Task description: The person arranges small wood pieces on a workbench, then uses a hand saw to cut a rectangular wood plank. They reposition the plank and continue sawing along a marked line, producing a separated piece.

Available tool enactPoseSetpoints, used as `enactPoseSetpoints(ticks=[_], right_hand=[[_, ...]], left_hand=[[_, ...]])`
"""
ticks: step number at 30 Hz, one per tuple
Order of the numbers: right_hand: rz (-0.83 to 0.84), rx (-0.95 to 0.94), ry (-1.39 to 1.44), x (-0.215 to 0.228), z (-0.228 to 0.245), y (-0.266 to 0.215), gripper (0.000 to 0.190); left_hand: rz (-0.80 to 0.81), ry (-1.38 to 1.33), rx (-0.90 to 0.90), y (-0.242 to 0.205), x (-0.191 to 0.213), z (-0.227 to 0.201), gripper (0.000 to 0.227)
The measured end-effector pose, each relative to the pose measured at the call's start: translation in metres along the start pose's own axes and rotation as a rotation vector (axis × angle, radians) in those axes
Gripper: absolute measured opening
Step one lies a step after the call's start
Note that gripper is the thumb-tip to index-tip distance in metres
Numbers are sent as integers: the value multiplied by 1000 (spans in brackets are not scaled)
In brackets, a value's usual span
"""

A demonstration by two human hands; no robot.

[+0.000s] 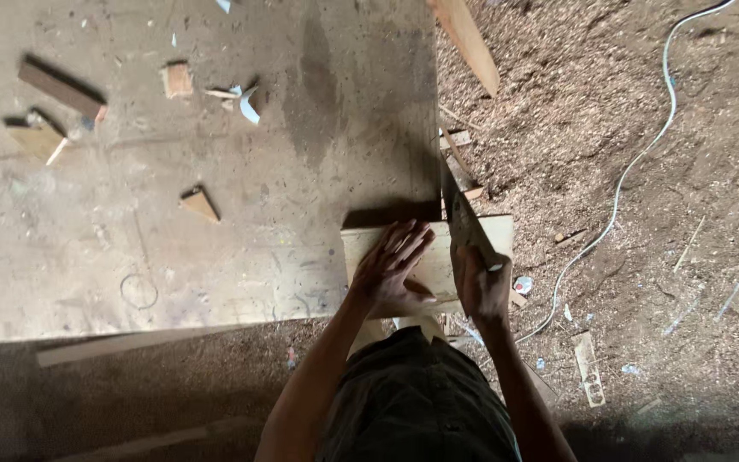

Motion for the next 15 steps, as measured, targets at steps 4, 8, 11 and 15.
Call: enactPoseSetpoints(ticks=[4,8,11,15], right_hand=[[-25,181,110,3,-32,-40,44],[-193,-307,1090,-2,-145,-74,58],[-328,-649,1083,12,-186,-197,70],[-351,-908,646,72,-177,-335,65]], left_hand=[[-48,-7,-24,-15,5,-8,124],[-57,33,-83,16,-5,4,125],[-38,51,-55,-10,-11,-1,126],[-35,44,-72,-7,-17,1,127]])
Point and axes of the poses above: each hand's wrist, its own y-axis towards the middle knuckle, its own x-axis out of the back of the hand, z = x × y, the point moved 10 cm from there along y, towards the middle knuckle, and after that the axes turned 2 degrees about z, right-handed, at the moved point
